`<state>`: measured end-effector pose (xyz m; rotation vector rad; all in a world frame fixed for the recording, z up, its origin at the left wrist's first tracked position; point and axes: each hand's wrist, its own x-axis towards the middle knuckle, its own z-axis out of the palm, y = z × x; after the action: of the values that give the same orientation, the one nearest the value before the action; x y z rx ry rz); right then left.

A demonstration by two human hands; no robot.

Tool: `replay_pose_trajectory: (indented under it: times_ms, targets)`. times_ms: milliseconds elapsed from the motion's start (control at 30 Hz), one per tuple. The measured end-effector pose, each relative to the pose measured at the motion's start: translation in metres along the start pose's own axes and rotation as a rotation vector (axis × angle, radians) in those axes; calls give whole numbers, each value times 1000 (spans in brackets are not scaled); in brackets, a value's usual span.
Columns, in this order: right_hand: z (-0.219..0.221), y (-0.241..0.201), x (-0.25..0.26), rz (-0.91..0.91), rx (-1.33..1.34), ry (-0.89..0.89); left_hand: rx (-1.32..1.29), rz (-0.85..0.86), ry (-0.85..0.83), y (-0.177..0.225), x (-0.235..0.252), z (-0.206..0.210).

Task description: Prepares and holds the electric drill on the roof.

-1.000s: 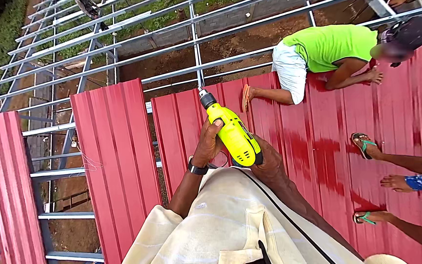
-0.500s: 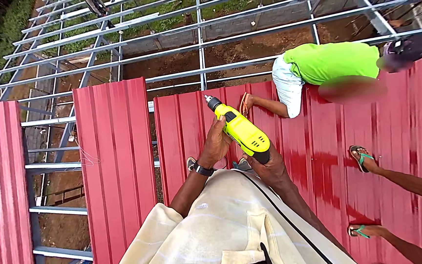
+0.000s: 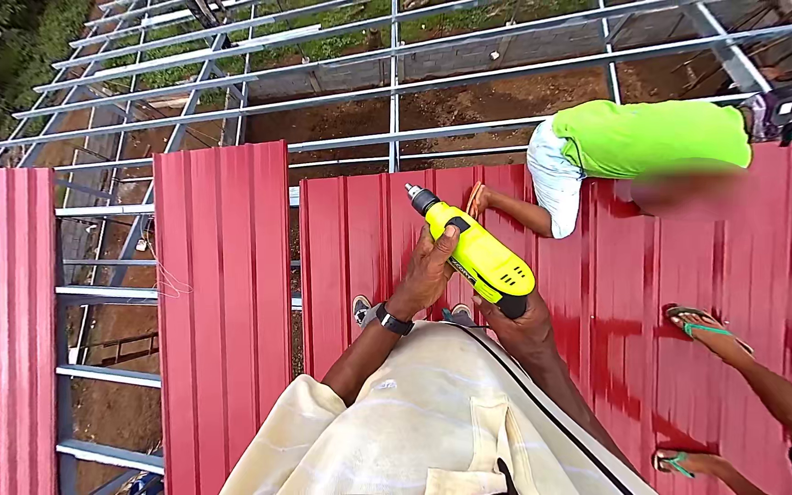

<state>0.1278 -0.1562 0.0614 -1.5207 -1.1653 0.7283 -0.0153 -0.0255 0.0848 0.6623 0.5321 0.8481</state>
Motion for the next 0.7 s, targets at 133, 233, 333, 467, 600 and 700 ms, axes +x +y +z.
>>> replay_pose_trajectory:
  times_ms: [133, 233, 333, 467, 600, 700]
  targets:
    - [-2, 1, 0, 3, -5, -9, 26, 17, -9, 1, 1, 2]
    - [-1, 2, 0, -14, -22, -4, 19, 14, -2, 1, 1, 2]
    - [0, 2, 0, -12, -12, -5, 24, 13, -2, 1, 1, 1]
    - [1, 3, 1, -3, 16, -8, -16, 16, -22, 2, 2, -1]
    - [1, 4, -1, 14, 3, -25, -67, 14, -20, -2, 3, -6]
    - [-1, 4, -1, 2, -28, -28, -63, 2, -7, 0, 2, -6]
